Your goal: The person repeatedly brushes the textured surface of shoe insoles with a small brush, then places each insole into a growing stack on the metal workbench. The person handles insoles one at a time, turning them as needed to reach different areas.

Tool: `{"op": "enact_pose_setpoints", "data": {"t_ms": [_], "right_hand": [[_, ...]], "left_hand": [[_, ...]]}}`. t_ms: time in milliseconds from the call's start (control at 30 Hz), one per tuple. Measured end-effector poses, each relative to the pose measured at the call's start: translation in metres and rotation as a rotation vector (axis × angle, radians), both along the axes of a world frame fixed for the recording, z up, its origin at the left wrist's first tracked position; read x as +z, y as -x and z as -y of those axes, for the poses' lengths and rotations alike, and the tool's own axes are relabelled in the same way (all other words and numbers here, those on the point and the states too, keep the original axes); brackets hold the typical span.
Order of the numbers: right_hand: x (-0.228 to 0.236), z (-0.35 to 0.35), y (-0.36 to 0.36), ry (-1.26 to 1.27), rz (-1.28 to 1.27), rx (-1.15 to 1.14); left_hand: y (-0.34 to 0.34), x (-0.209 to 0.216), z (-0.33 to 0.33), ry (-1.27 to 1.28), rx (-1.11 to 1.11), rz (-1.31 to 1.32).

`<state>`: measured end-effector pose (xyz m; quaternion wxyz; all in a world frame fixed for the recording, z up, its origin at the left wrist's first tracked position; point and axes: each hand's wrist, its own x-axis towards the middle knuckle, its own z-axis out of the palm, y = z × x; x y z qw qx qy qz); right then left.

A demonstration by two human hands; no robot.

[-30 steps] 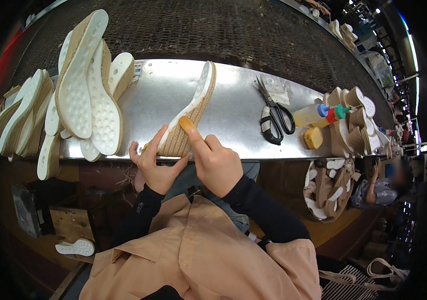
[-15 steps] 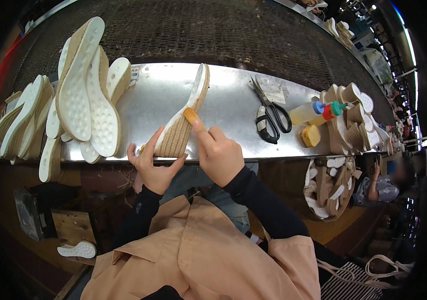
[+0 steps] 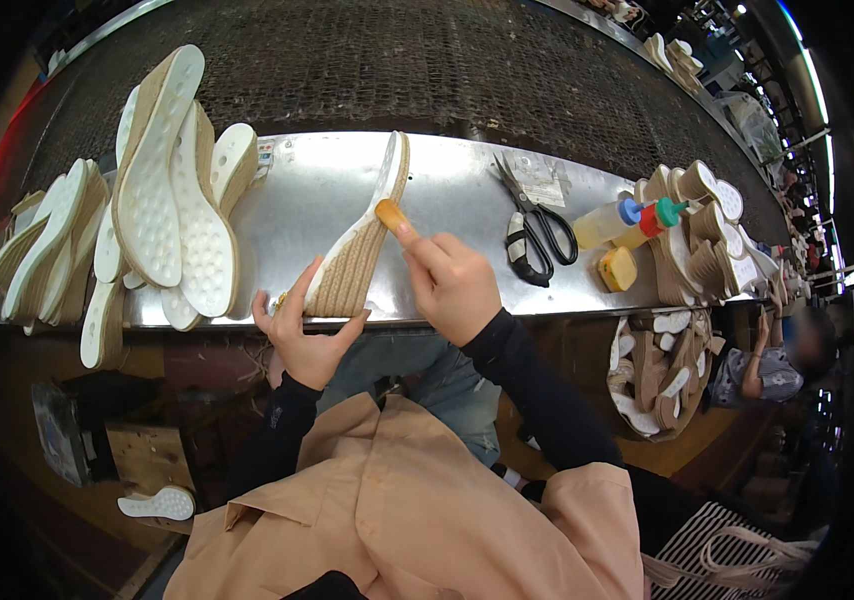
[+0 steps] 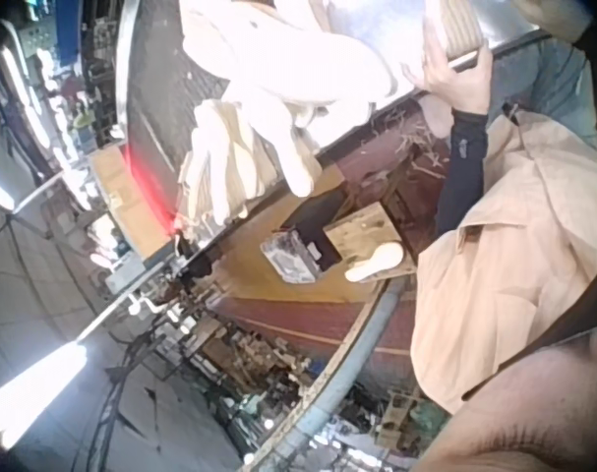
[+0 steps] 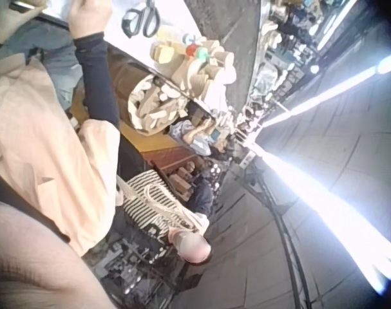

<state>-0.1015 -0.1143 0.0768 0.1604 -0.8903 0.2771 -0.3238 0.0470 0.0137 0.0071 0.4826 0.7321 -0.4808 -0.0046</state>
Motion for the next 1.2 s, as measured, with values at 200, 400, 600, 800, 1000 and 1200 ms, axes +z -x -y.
{"op": "enact_pose_setpoints", "data": {"t_ms": [200,400,600,800,1000,1200], "right_hand": [[-0.005,-0.003,-0.003,0.012,-0.015,-0.026],[-0.003,-0.007,-0.001,-0.005,-0.022,0.001],[0.003,0.002,-0.002,-0.082,0.139,-0.016],[0.005,0.016,0.010,-0.312,0.210,-0.007],[-0.003,0.011,0.082,-0.650,0.637,-0.081],[0.015,0.026,0.190,-0.388,0.555,-0.578]], "left_hand": [[0.002,-0.002,0.003,0.010,0.009,0.033],[0.001,-0.003,0.004,0.006,0.010,0.024],[0.000,-0.002,0.001,-0.029,-0.002,0.026],[-0.001,-0.001,-0.001,-0.049,-0.007,0.059],[-0.011,0.035,-0.017,-0.188,-0.388,-0.051],[-0.034,0.102,0.026,-0.341,-0.632,0.599]]}}
